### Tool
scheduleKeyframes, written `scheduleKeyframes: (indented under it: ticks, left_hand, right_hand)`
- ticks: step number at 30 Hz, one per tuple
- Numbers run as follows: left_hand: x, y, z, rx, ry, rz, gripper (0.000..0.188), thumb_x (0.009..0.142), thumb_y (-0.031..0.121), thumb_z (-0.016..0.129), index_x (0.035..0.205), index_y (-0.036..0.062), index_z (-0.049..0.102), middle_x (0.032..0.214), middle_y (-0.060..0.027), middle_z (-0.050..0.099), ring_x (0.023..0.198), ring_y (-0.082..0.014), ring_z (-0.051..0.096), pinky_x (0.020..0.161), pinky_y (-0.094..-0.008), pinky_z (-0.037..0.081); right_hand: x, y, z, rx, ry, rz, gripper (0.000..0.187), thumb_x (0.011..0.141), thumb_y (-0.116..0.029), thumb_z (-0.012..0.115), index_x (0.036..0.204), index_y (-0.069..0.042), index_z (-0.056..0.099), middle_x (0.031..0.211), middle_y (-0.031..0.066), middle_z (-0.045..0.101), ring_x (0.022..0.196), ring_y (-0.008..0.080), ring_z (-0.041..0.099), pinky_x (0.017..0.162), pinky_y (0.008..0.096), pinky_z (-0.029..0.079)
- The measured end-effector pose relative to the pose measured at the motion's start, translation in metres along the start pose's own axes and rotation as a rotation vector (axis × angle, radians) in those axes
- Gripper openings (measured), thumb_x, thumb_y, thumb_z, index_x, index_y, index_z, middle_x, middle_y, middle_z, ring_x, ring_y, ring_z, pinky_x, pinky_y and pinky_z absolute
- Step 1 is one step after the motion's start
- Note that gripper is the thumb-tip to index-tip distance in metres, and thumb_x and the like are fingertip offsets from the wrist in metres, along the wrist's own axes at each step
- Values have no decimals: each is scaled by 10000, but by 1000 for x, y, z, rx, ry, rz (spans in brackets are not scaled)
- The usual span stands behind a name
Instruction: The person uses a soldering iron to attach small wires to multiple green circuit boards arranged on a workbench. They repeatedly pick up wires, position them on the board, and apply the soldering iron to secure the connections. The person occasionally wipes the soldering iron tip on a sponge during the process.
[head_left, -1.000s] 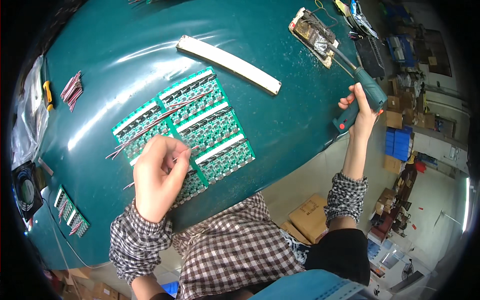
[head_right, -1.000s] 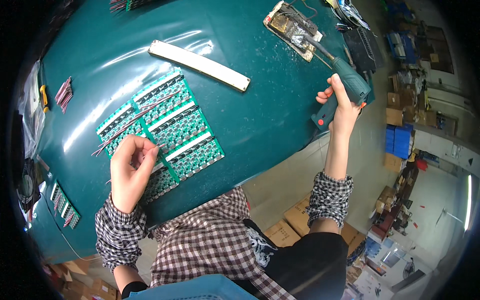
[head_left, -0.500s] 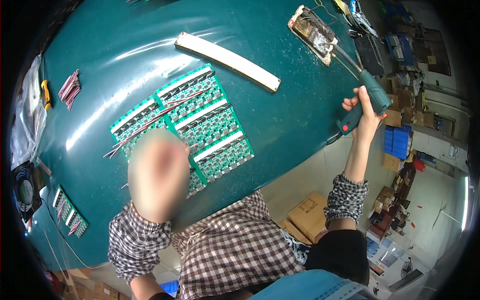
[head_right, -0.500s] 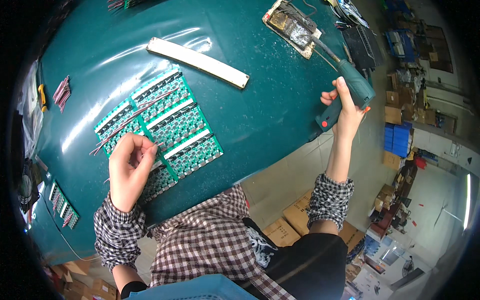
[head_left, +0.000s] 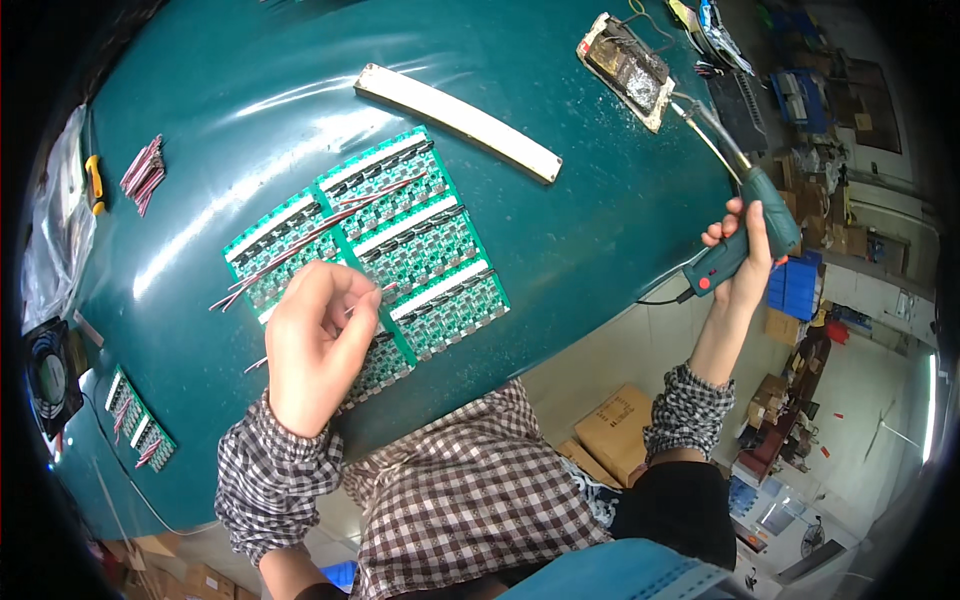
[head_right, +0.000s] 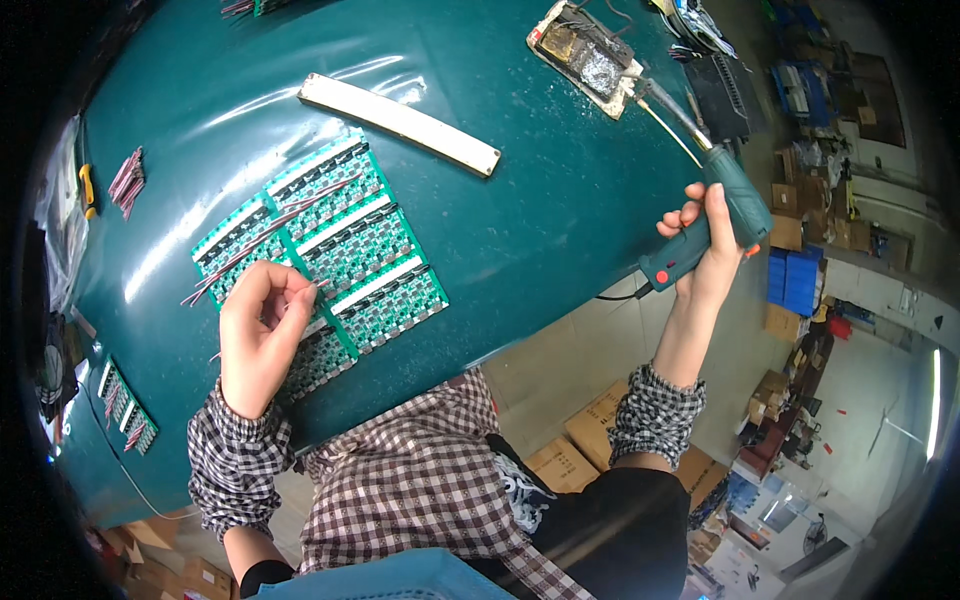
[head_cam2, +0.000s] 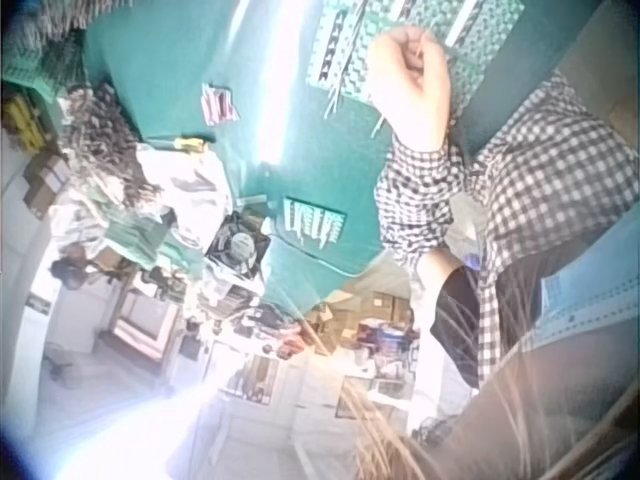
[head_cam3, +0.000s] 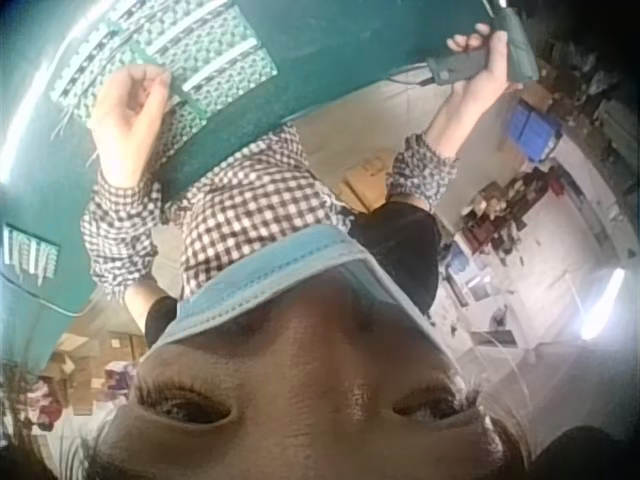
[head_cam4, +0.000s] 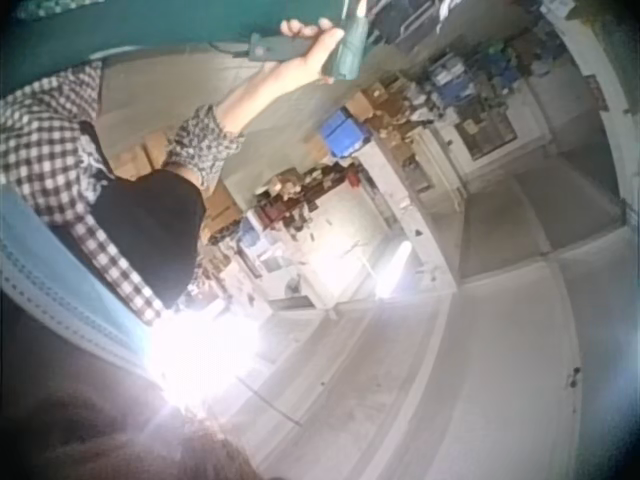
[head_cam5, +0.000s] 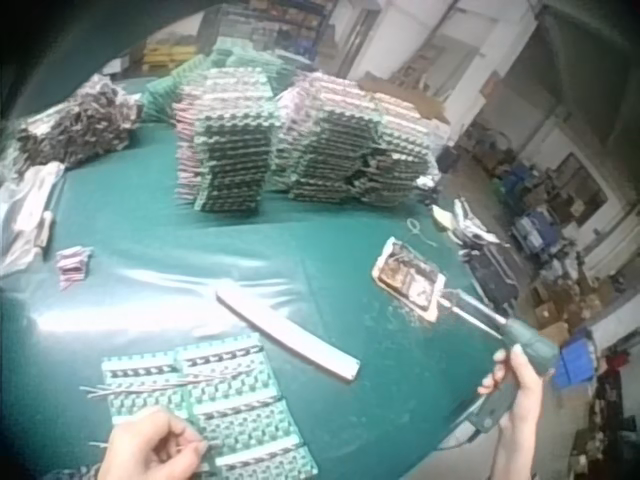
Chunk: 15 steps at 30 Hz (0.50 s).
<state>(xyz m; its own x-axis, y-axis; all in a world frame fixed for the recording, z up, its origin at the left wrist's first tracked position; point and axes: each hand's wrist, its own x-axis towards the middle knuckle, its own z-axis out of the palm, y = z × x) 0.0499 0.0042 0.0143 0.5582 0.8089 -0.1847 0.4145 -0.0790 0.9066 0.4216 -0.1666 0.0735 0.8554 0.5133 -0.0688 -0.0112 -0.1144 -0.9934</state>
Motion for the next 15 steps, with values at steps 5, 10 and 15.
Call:
scheduleKeyframes:
  ticks: [5,10,15]
  left_hand:
    - [3,0,0,-9,16,29,62,806,36,656,839,6,613,762,-35,556,577,-94,460,539,-251,397]
    - [1,-4,0,24,26,85,58,848,21,650,857,4,595,762,19,516,632,-40,423,562,-203,361]
    - [-1,-1,-3,24,39,116,62,843,19,652,864,1,596,763,12,519,634,-46,429,560,-207,366]
  right_hand:
    - [-10,4,22,-106,113,-264,282,924,-220,633,968,58,647,794,106,657,715,241,696,587,315,582]
    - [-21,18,19,-11,138,-296,298,912,-180,640,1042,88,628,914,158,674,779,289,707,610,333,607]
    - [-57,20,20,147,-1,-11,317,966,-219,562,1090,72,581,885,145,666,822,272,704,588,323,613]
